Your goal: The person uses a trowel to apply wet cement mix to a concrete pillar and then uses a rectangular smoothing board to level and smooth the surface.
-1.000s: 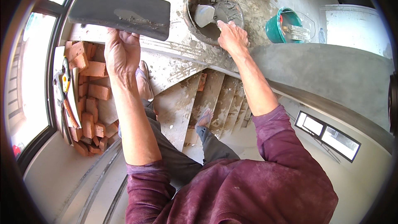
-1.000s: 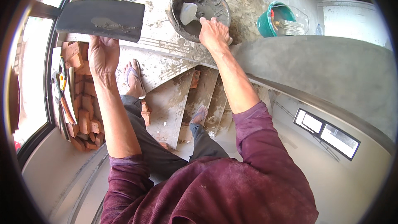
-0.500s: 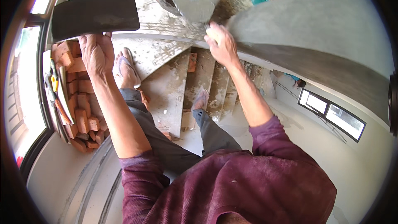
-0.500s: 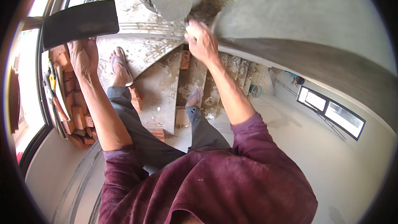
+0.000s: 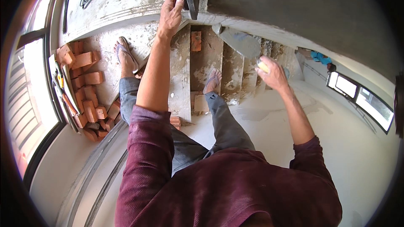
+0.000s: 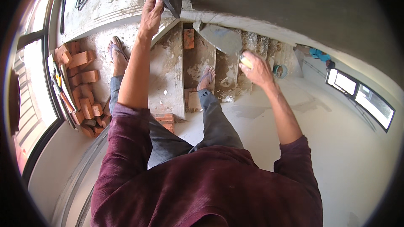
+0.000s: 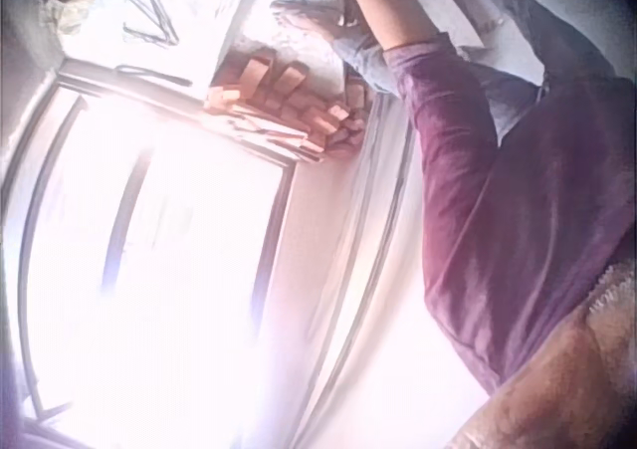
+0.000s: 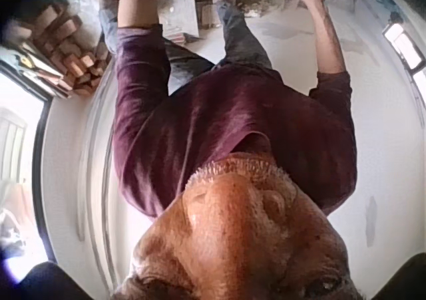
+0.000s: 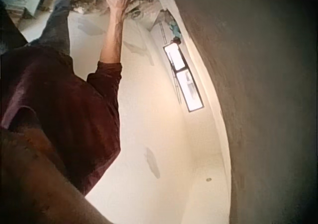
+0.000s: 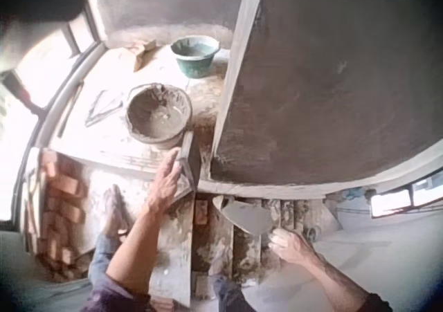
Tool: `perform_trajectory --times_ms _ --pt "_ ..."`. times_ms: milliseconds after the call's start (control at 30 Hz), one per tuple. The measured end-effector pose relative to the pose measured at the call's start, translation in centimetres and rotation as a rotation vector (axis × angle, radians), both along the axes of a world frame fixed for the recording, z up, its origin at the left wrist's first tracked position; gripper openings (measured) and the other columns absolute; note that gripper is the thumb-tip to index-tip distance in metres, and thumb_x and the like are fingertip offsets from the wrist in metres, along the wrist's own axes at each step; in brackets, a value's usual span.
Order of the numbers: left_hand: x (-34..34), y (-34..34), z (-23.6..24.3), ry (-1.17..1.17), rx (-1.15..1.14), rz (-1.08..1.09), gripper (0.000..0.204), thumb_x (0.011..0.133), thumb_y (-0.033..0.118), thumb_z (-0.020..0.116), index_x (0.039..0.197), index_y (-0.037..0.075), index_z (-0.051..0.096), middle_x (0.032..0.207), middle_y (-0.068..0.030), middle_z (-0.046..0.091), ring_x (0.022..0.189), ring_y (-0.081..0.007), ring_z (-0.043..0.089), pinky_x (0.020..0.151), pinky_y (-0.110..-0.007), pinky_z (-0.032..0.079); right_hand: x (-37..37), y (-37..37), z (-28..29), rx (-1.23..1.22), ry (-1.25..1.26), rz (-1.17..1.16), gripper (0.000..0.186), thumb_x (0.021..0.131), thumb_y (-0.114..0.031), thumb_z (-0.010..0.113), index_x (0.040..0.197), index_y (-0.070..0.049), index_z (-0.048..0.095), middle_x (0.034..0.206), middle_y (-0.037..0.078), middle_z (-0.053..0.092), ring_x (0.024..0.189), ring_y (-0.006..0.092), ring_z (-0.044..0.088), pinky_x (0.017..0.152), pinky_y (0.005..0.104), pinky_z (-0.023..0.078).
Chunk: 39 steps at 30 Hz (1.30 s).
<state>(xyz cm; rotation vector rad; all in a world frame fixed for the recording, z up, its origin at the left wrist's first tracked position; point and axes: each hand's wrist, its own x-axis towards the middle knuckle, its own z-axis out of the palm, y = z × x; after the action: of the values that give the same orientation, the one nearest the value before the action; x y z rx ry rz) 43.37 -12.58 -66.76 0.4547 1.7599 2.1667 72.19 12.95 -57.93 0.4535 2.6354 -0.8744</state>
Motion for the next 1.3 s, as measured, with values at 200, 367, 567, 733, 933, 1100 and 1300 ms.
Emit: perform_trajectory --times_ms 200,367,567,733,933,1100,1300 --pt "-0.4 3.6 -1.2 0.014 0.001 -0.051 0.035 0.105 0.015 0.044 0.139 0.009 0.045 0.096 0.0065 0.054 0.074 -0.0012 0.043 0.073 -0.018 0.042 -1.2 3.5 -3.4 0.053 0.098 0.133 0.037 0.084 -0.015 0.066 0.119 -0.005 0.06 0.101 0.017 0.068 0.087 0.0297 0.068 0.078 0.0408 0.056" --pt "-0.4 3.8 -1.4 0.082 -0.049 -0.101 0.036 0.104 0.012 0.043 0.14 0.009 0.044 0.1 0.0069 0.055 0.072 -0.002 0.039 0.073 -0.019 0.039 -3.8 4.6 -4.3 0.119 0.066 0.177 0.043 0.083 -0.014 0.068 0.125 -0.006 0.06 0.109 0.018 0.069 0.091 0.0302 0.069 0.081 0.0429 0.058" --pt "-1.2 2.7 -1.0 -0.069 -0.066 -0.223 0.04 0.104 0.013 0.043 0.145 0.01 0.039 0.106 0.0053 0.055 0.08 -0.0033 0.045 0.085 -0.022 0.043 -6.6 6.0 -5.5 0.138 0.058 0.213 0.046 0.081 -0.013 0.067 0.125 -0.004 0.059 0.105 0.018 0.07 0.094 0.0334 0.068 0.083 0.0433 0.056" --pt "-1.4 2.3 -0.5 -0.081 -0.126 -0.252 0.041 0.105 0.014 0.042 0.146 0.011 0.037 0.119 0.0014 0.055 0.103 -0.0082 0.053 0.102 -0.03 0.042 -8.8 6.6 -5.4 0.148 0.066 0.294 0.05 0.08 -0.01 0.065 0.128 -0.003 0.057 0.107 0.021 0.069 0.095 0.0325 0.068 0.087 0.0434 0.056" --pt "-1.8 2.1 -0.6 -0.117 -0.134 -0.269 0.039 0.105 0.014 0.042 0.144 0.012 0.038 0.126 -0.0004 0.054 0.116 -0.0111 0.051 0.107 -0.033 0.039 -11.2 6.6 -3.6 0.028 -0.057 0.236 0.05 0.082 -0.012 0.065 0.13 0.001 0.055 0.11 0.024 0.067 0.096 0.0302 0.068 0.091 0.0395 0.056" --pt "-1.4 2.8 0.1 -0.127 -0.056 -0.264 0.038 0.103 0.009 0.045 0.14 0.01 0.042 0.11 0.0034 0.052 0.09 -0.0069 0.042 0.086 -0.025 0.038 -10.7 8.1 -4.2 0.195 0.13 0.248 0.047 0.086 -0.024 0.067 0.127 -0.003 0.057 0.12 0.018 0.063 0.115 0.0311 0.058 0.101 0.0391 0.044" --pt "-1.3 2.6 0.0 -0.155 -0.03 -0.233 0.036 0.102 0.009 0.046 0.138 0.012 0.044 0.103 0.0055 0.053 0.08 -0.0035 0.042 0.078 -0.02 0.04 -12.5 7.0 0.7 -0.036 0.116 0.288 0.025 0.078 -0.022 0.066 0.091 0.0 0.064 0.087 0.024 0.066 0.086 0.0414 0.065 0.074 0.046 0.051"
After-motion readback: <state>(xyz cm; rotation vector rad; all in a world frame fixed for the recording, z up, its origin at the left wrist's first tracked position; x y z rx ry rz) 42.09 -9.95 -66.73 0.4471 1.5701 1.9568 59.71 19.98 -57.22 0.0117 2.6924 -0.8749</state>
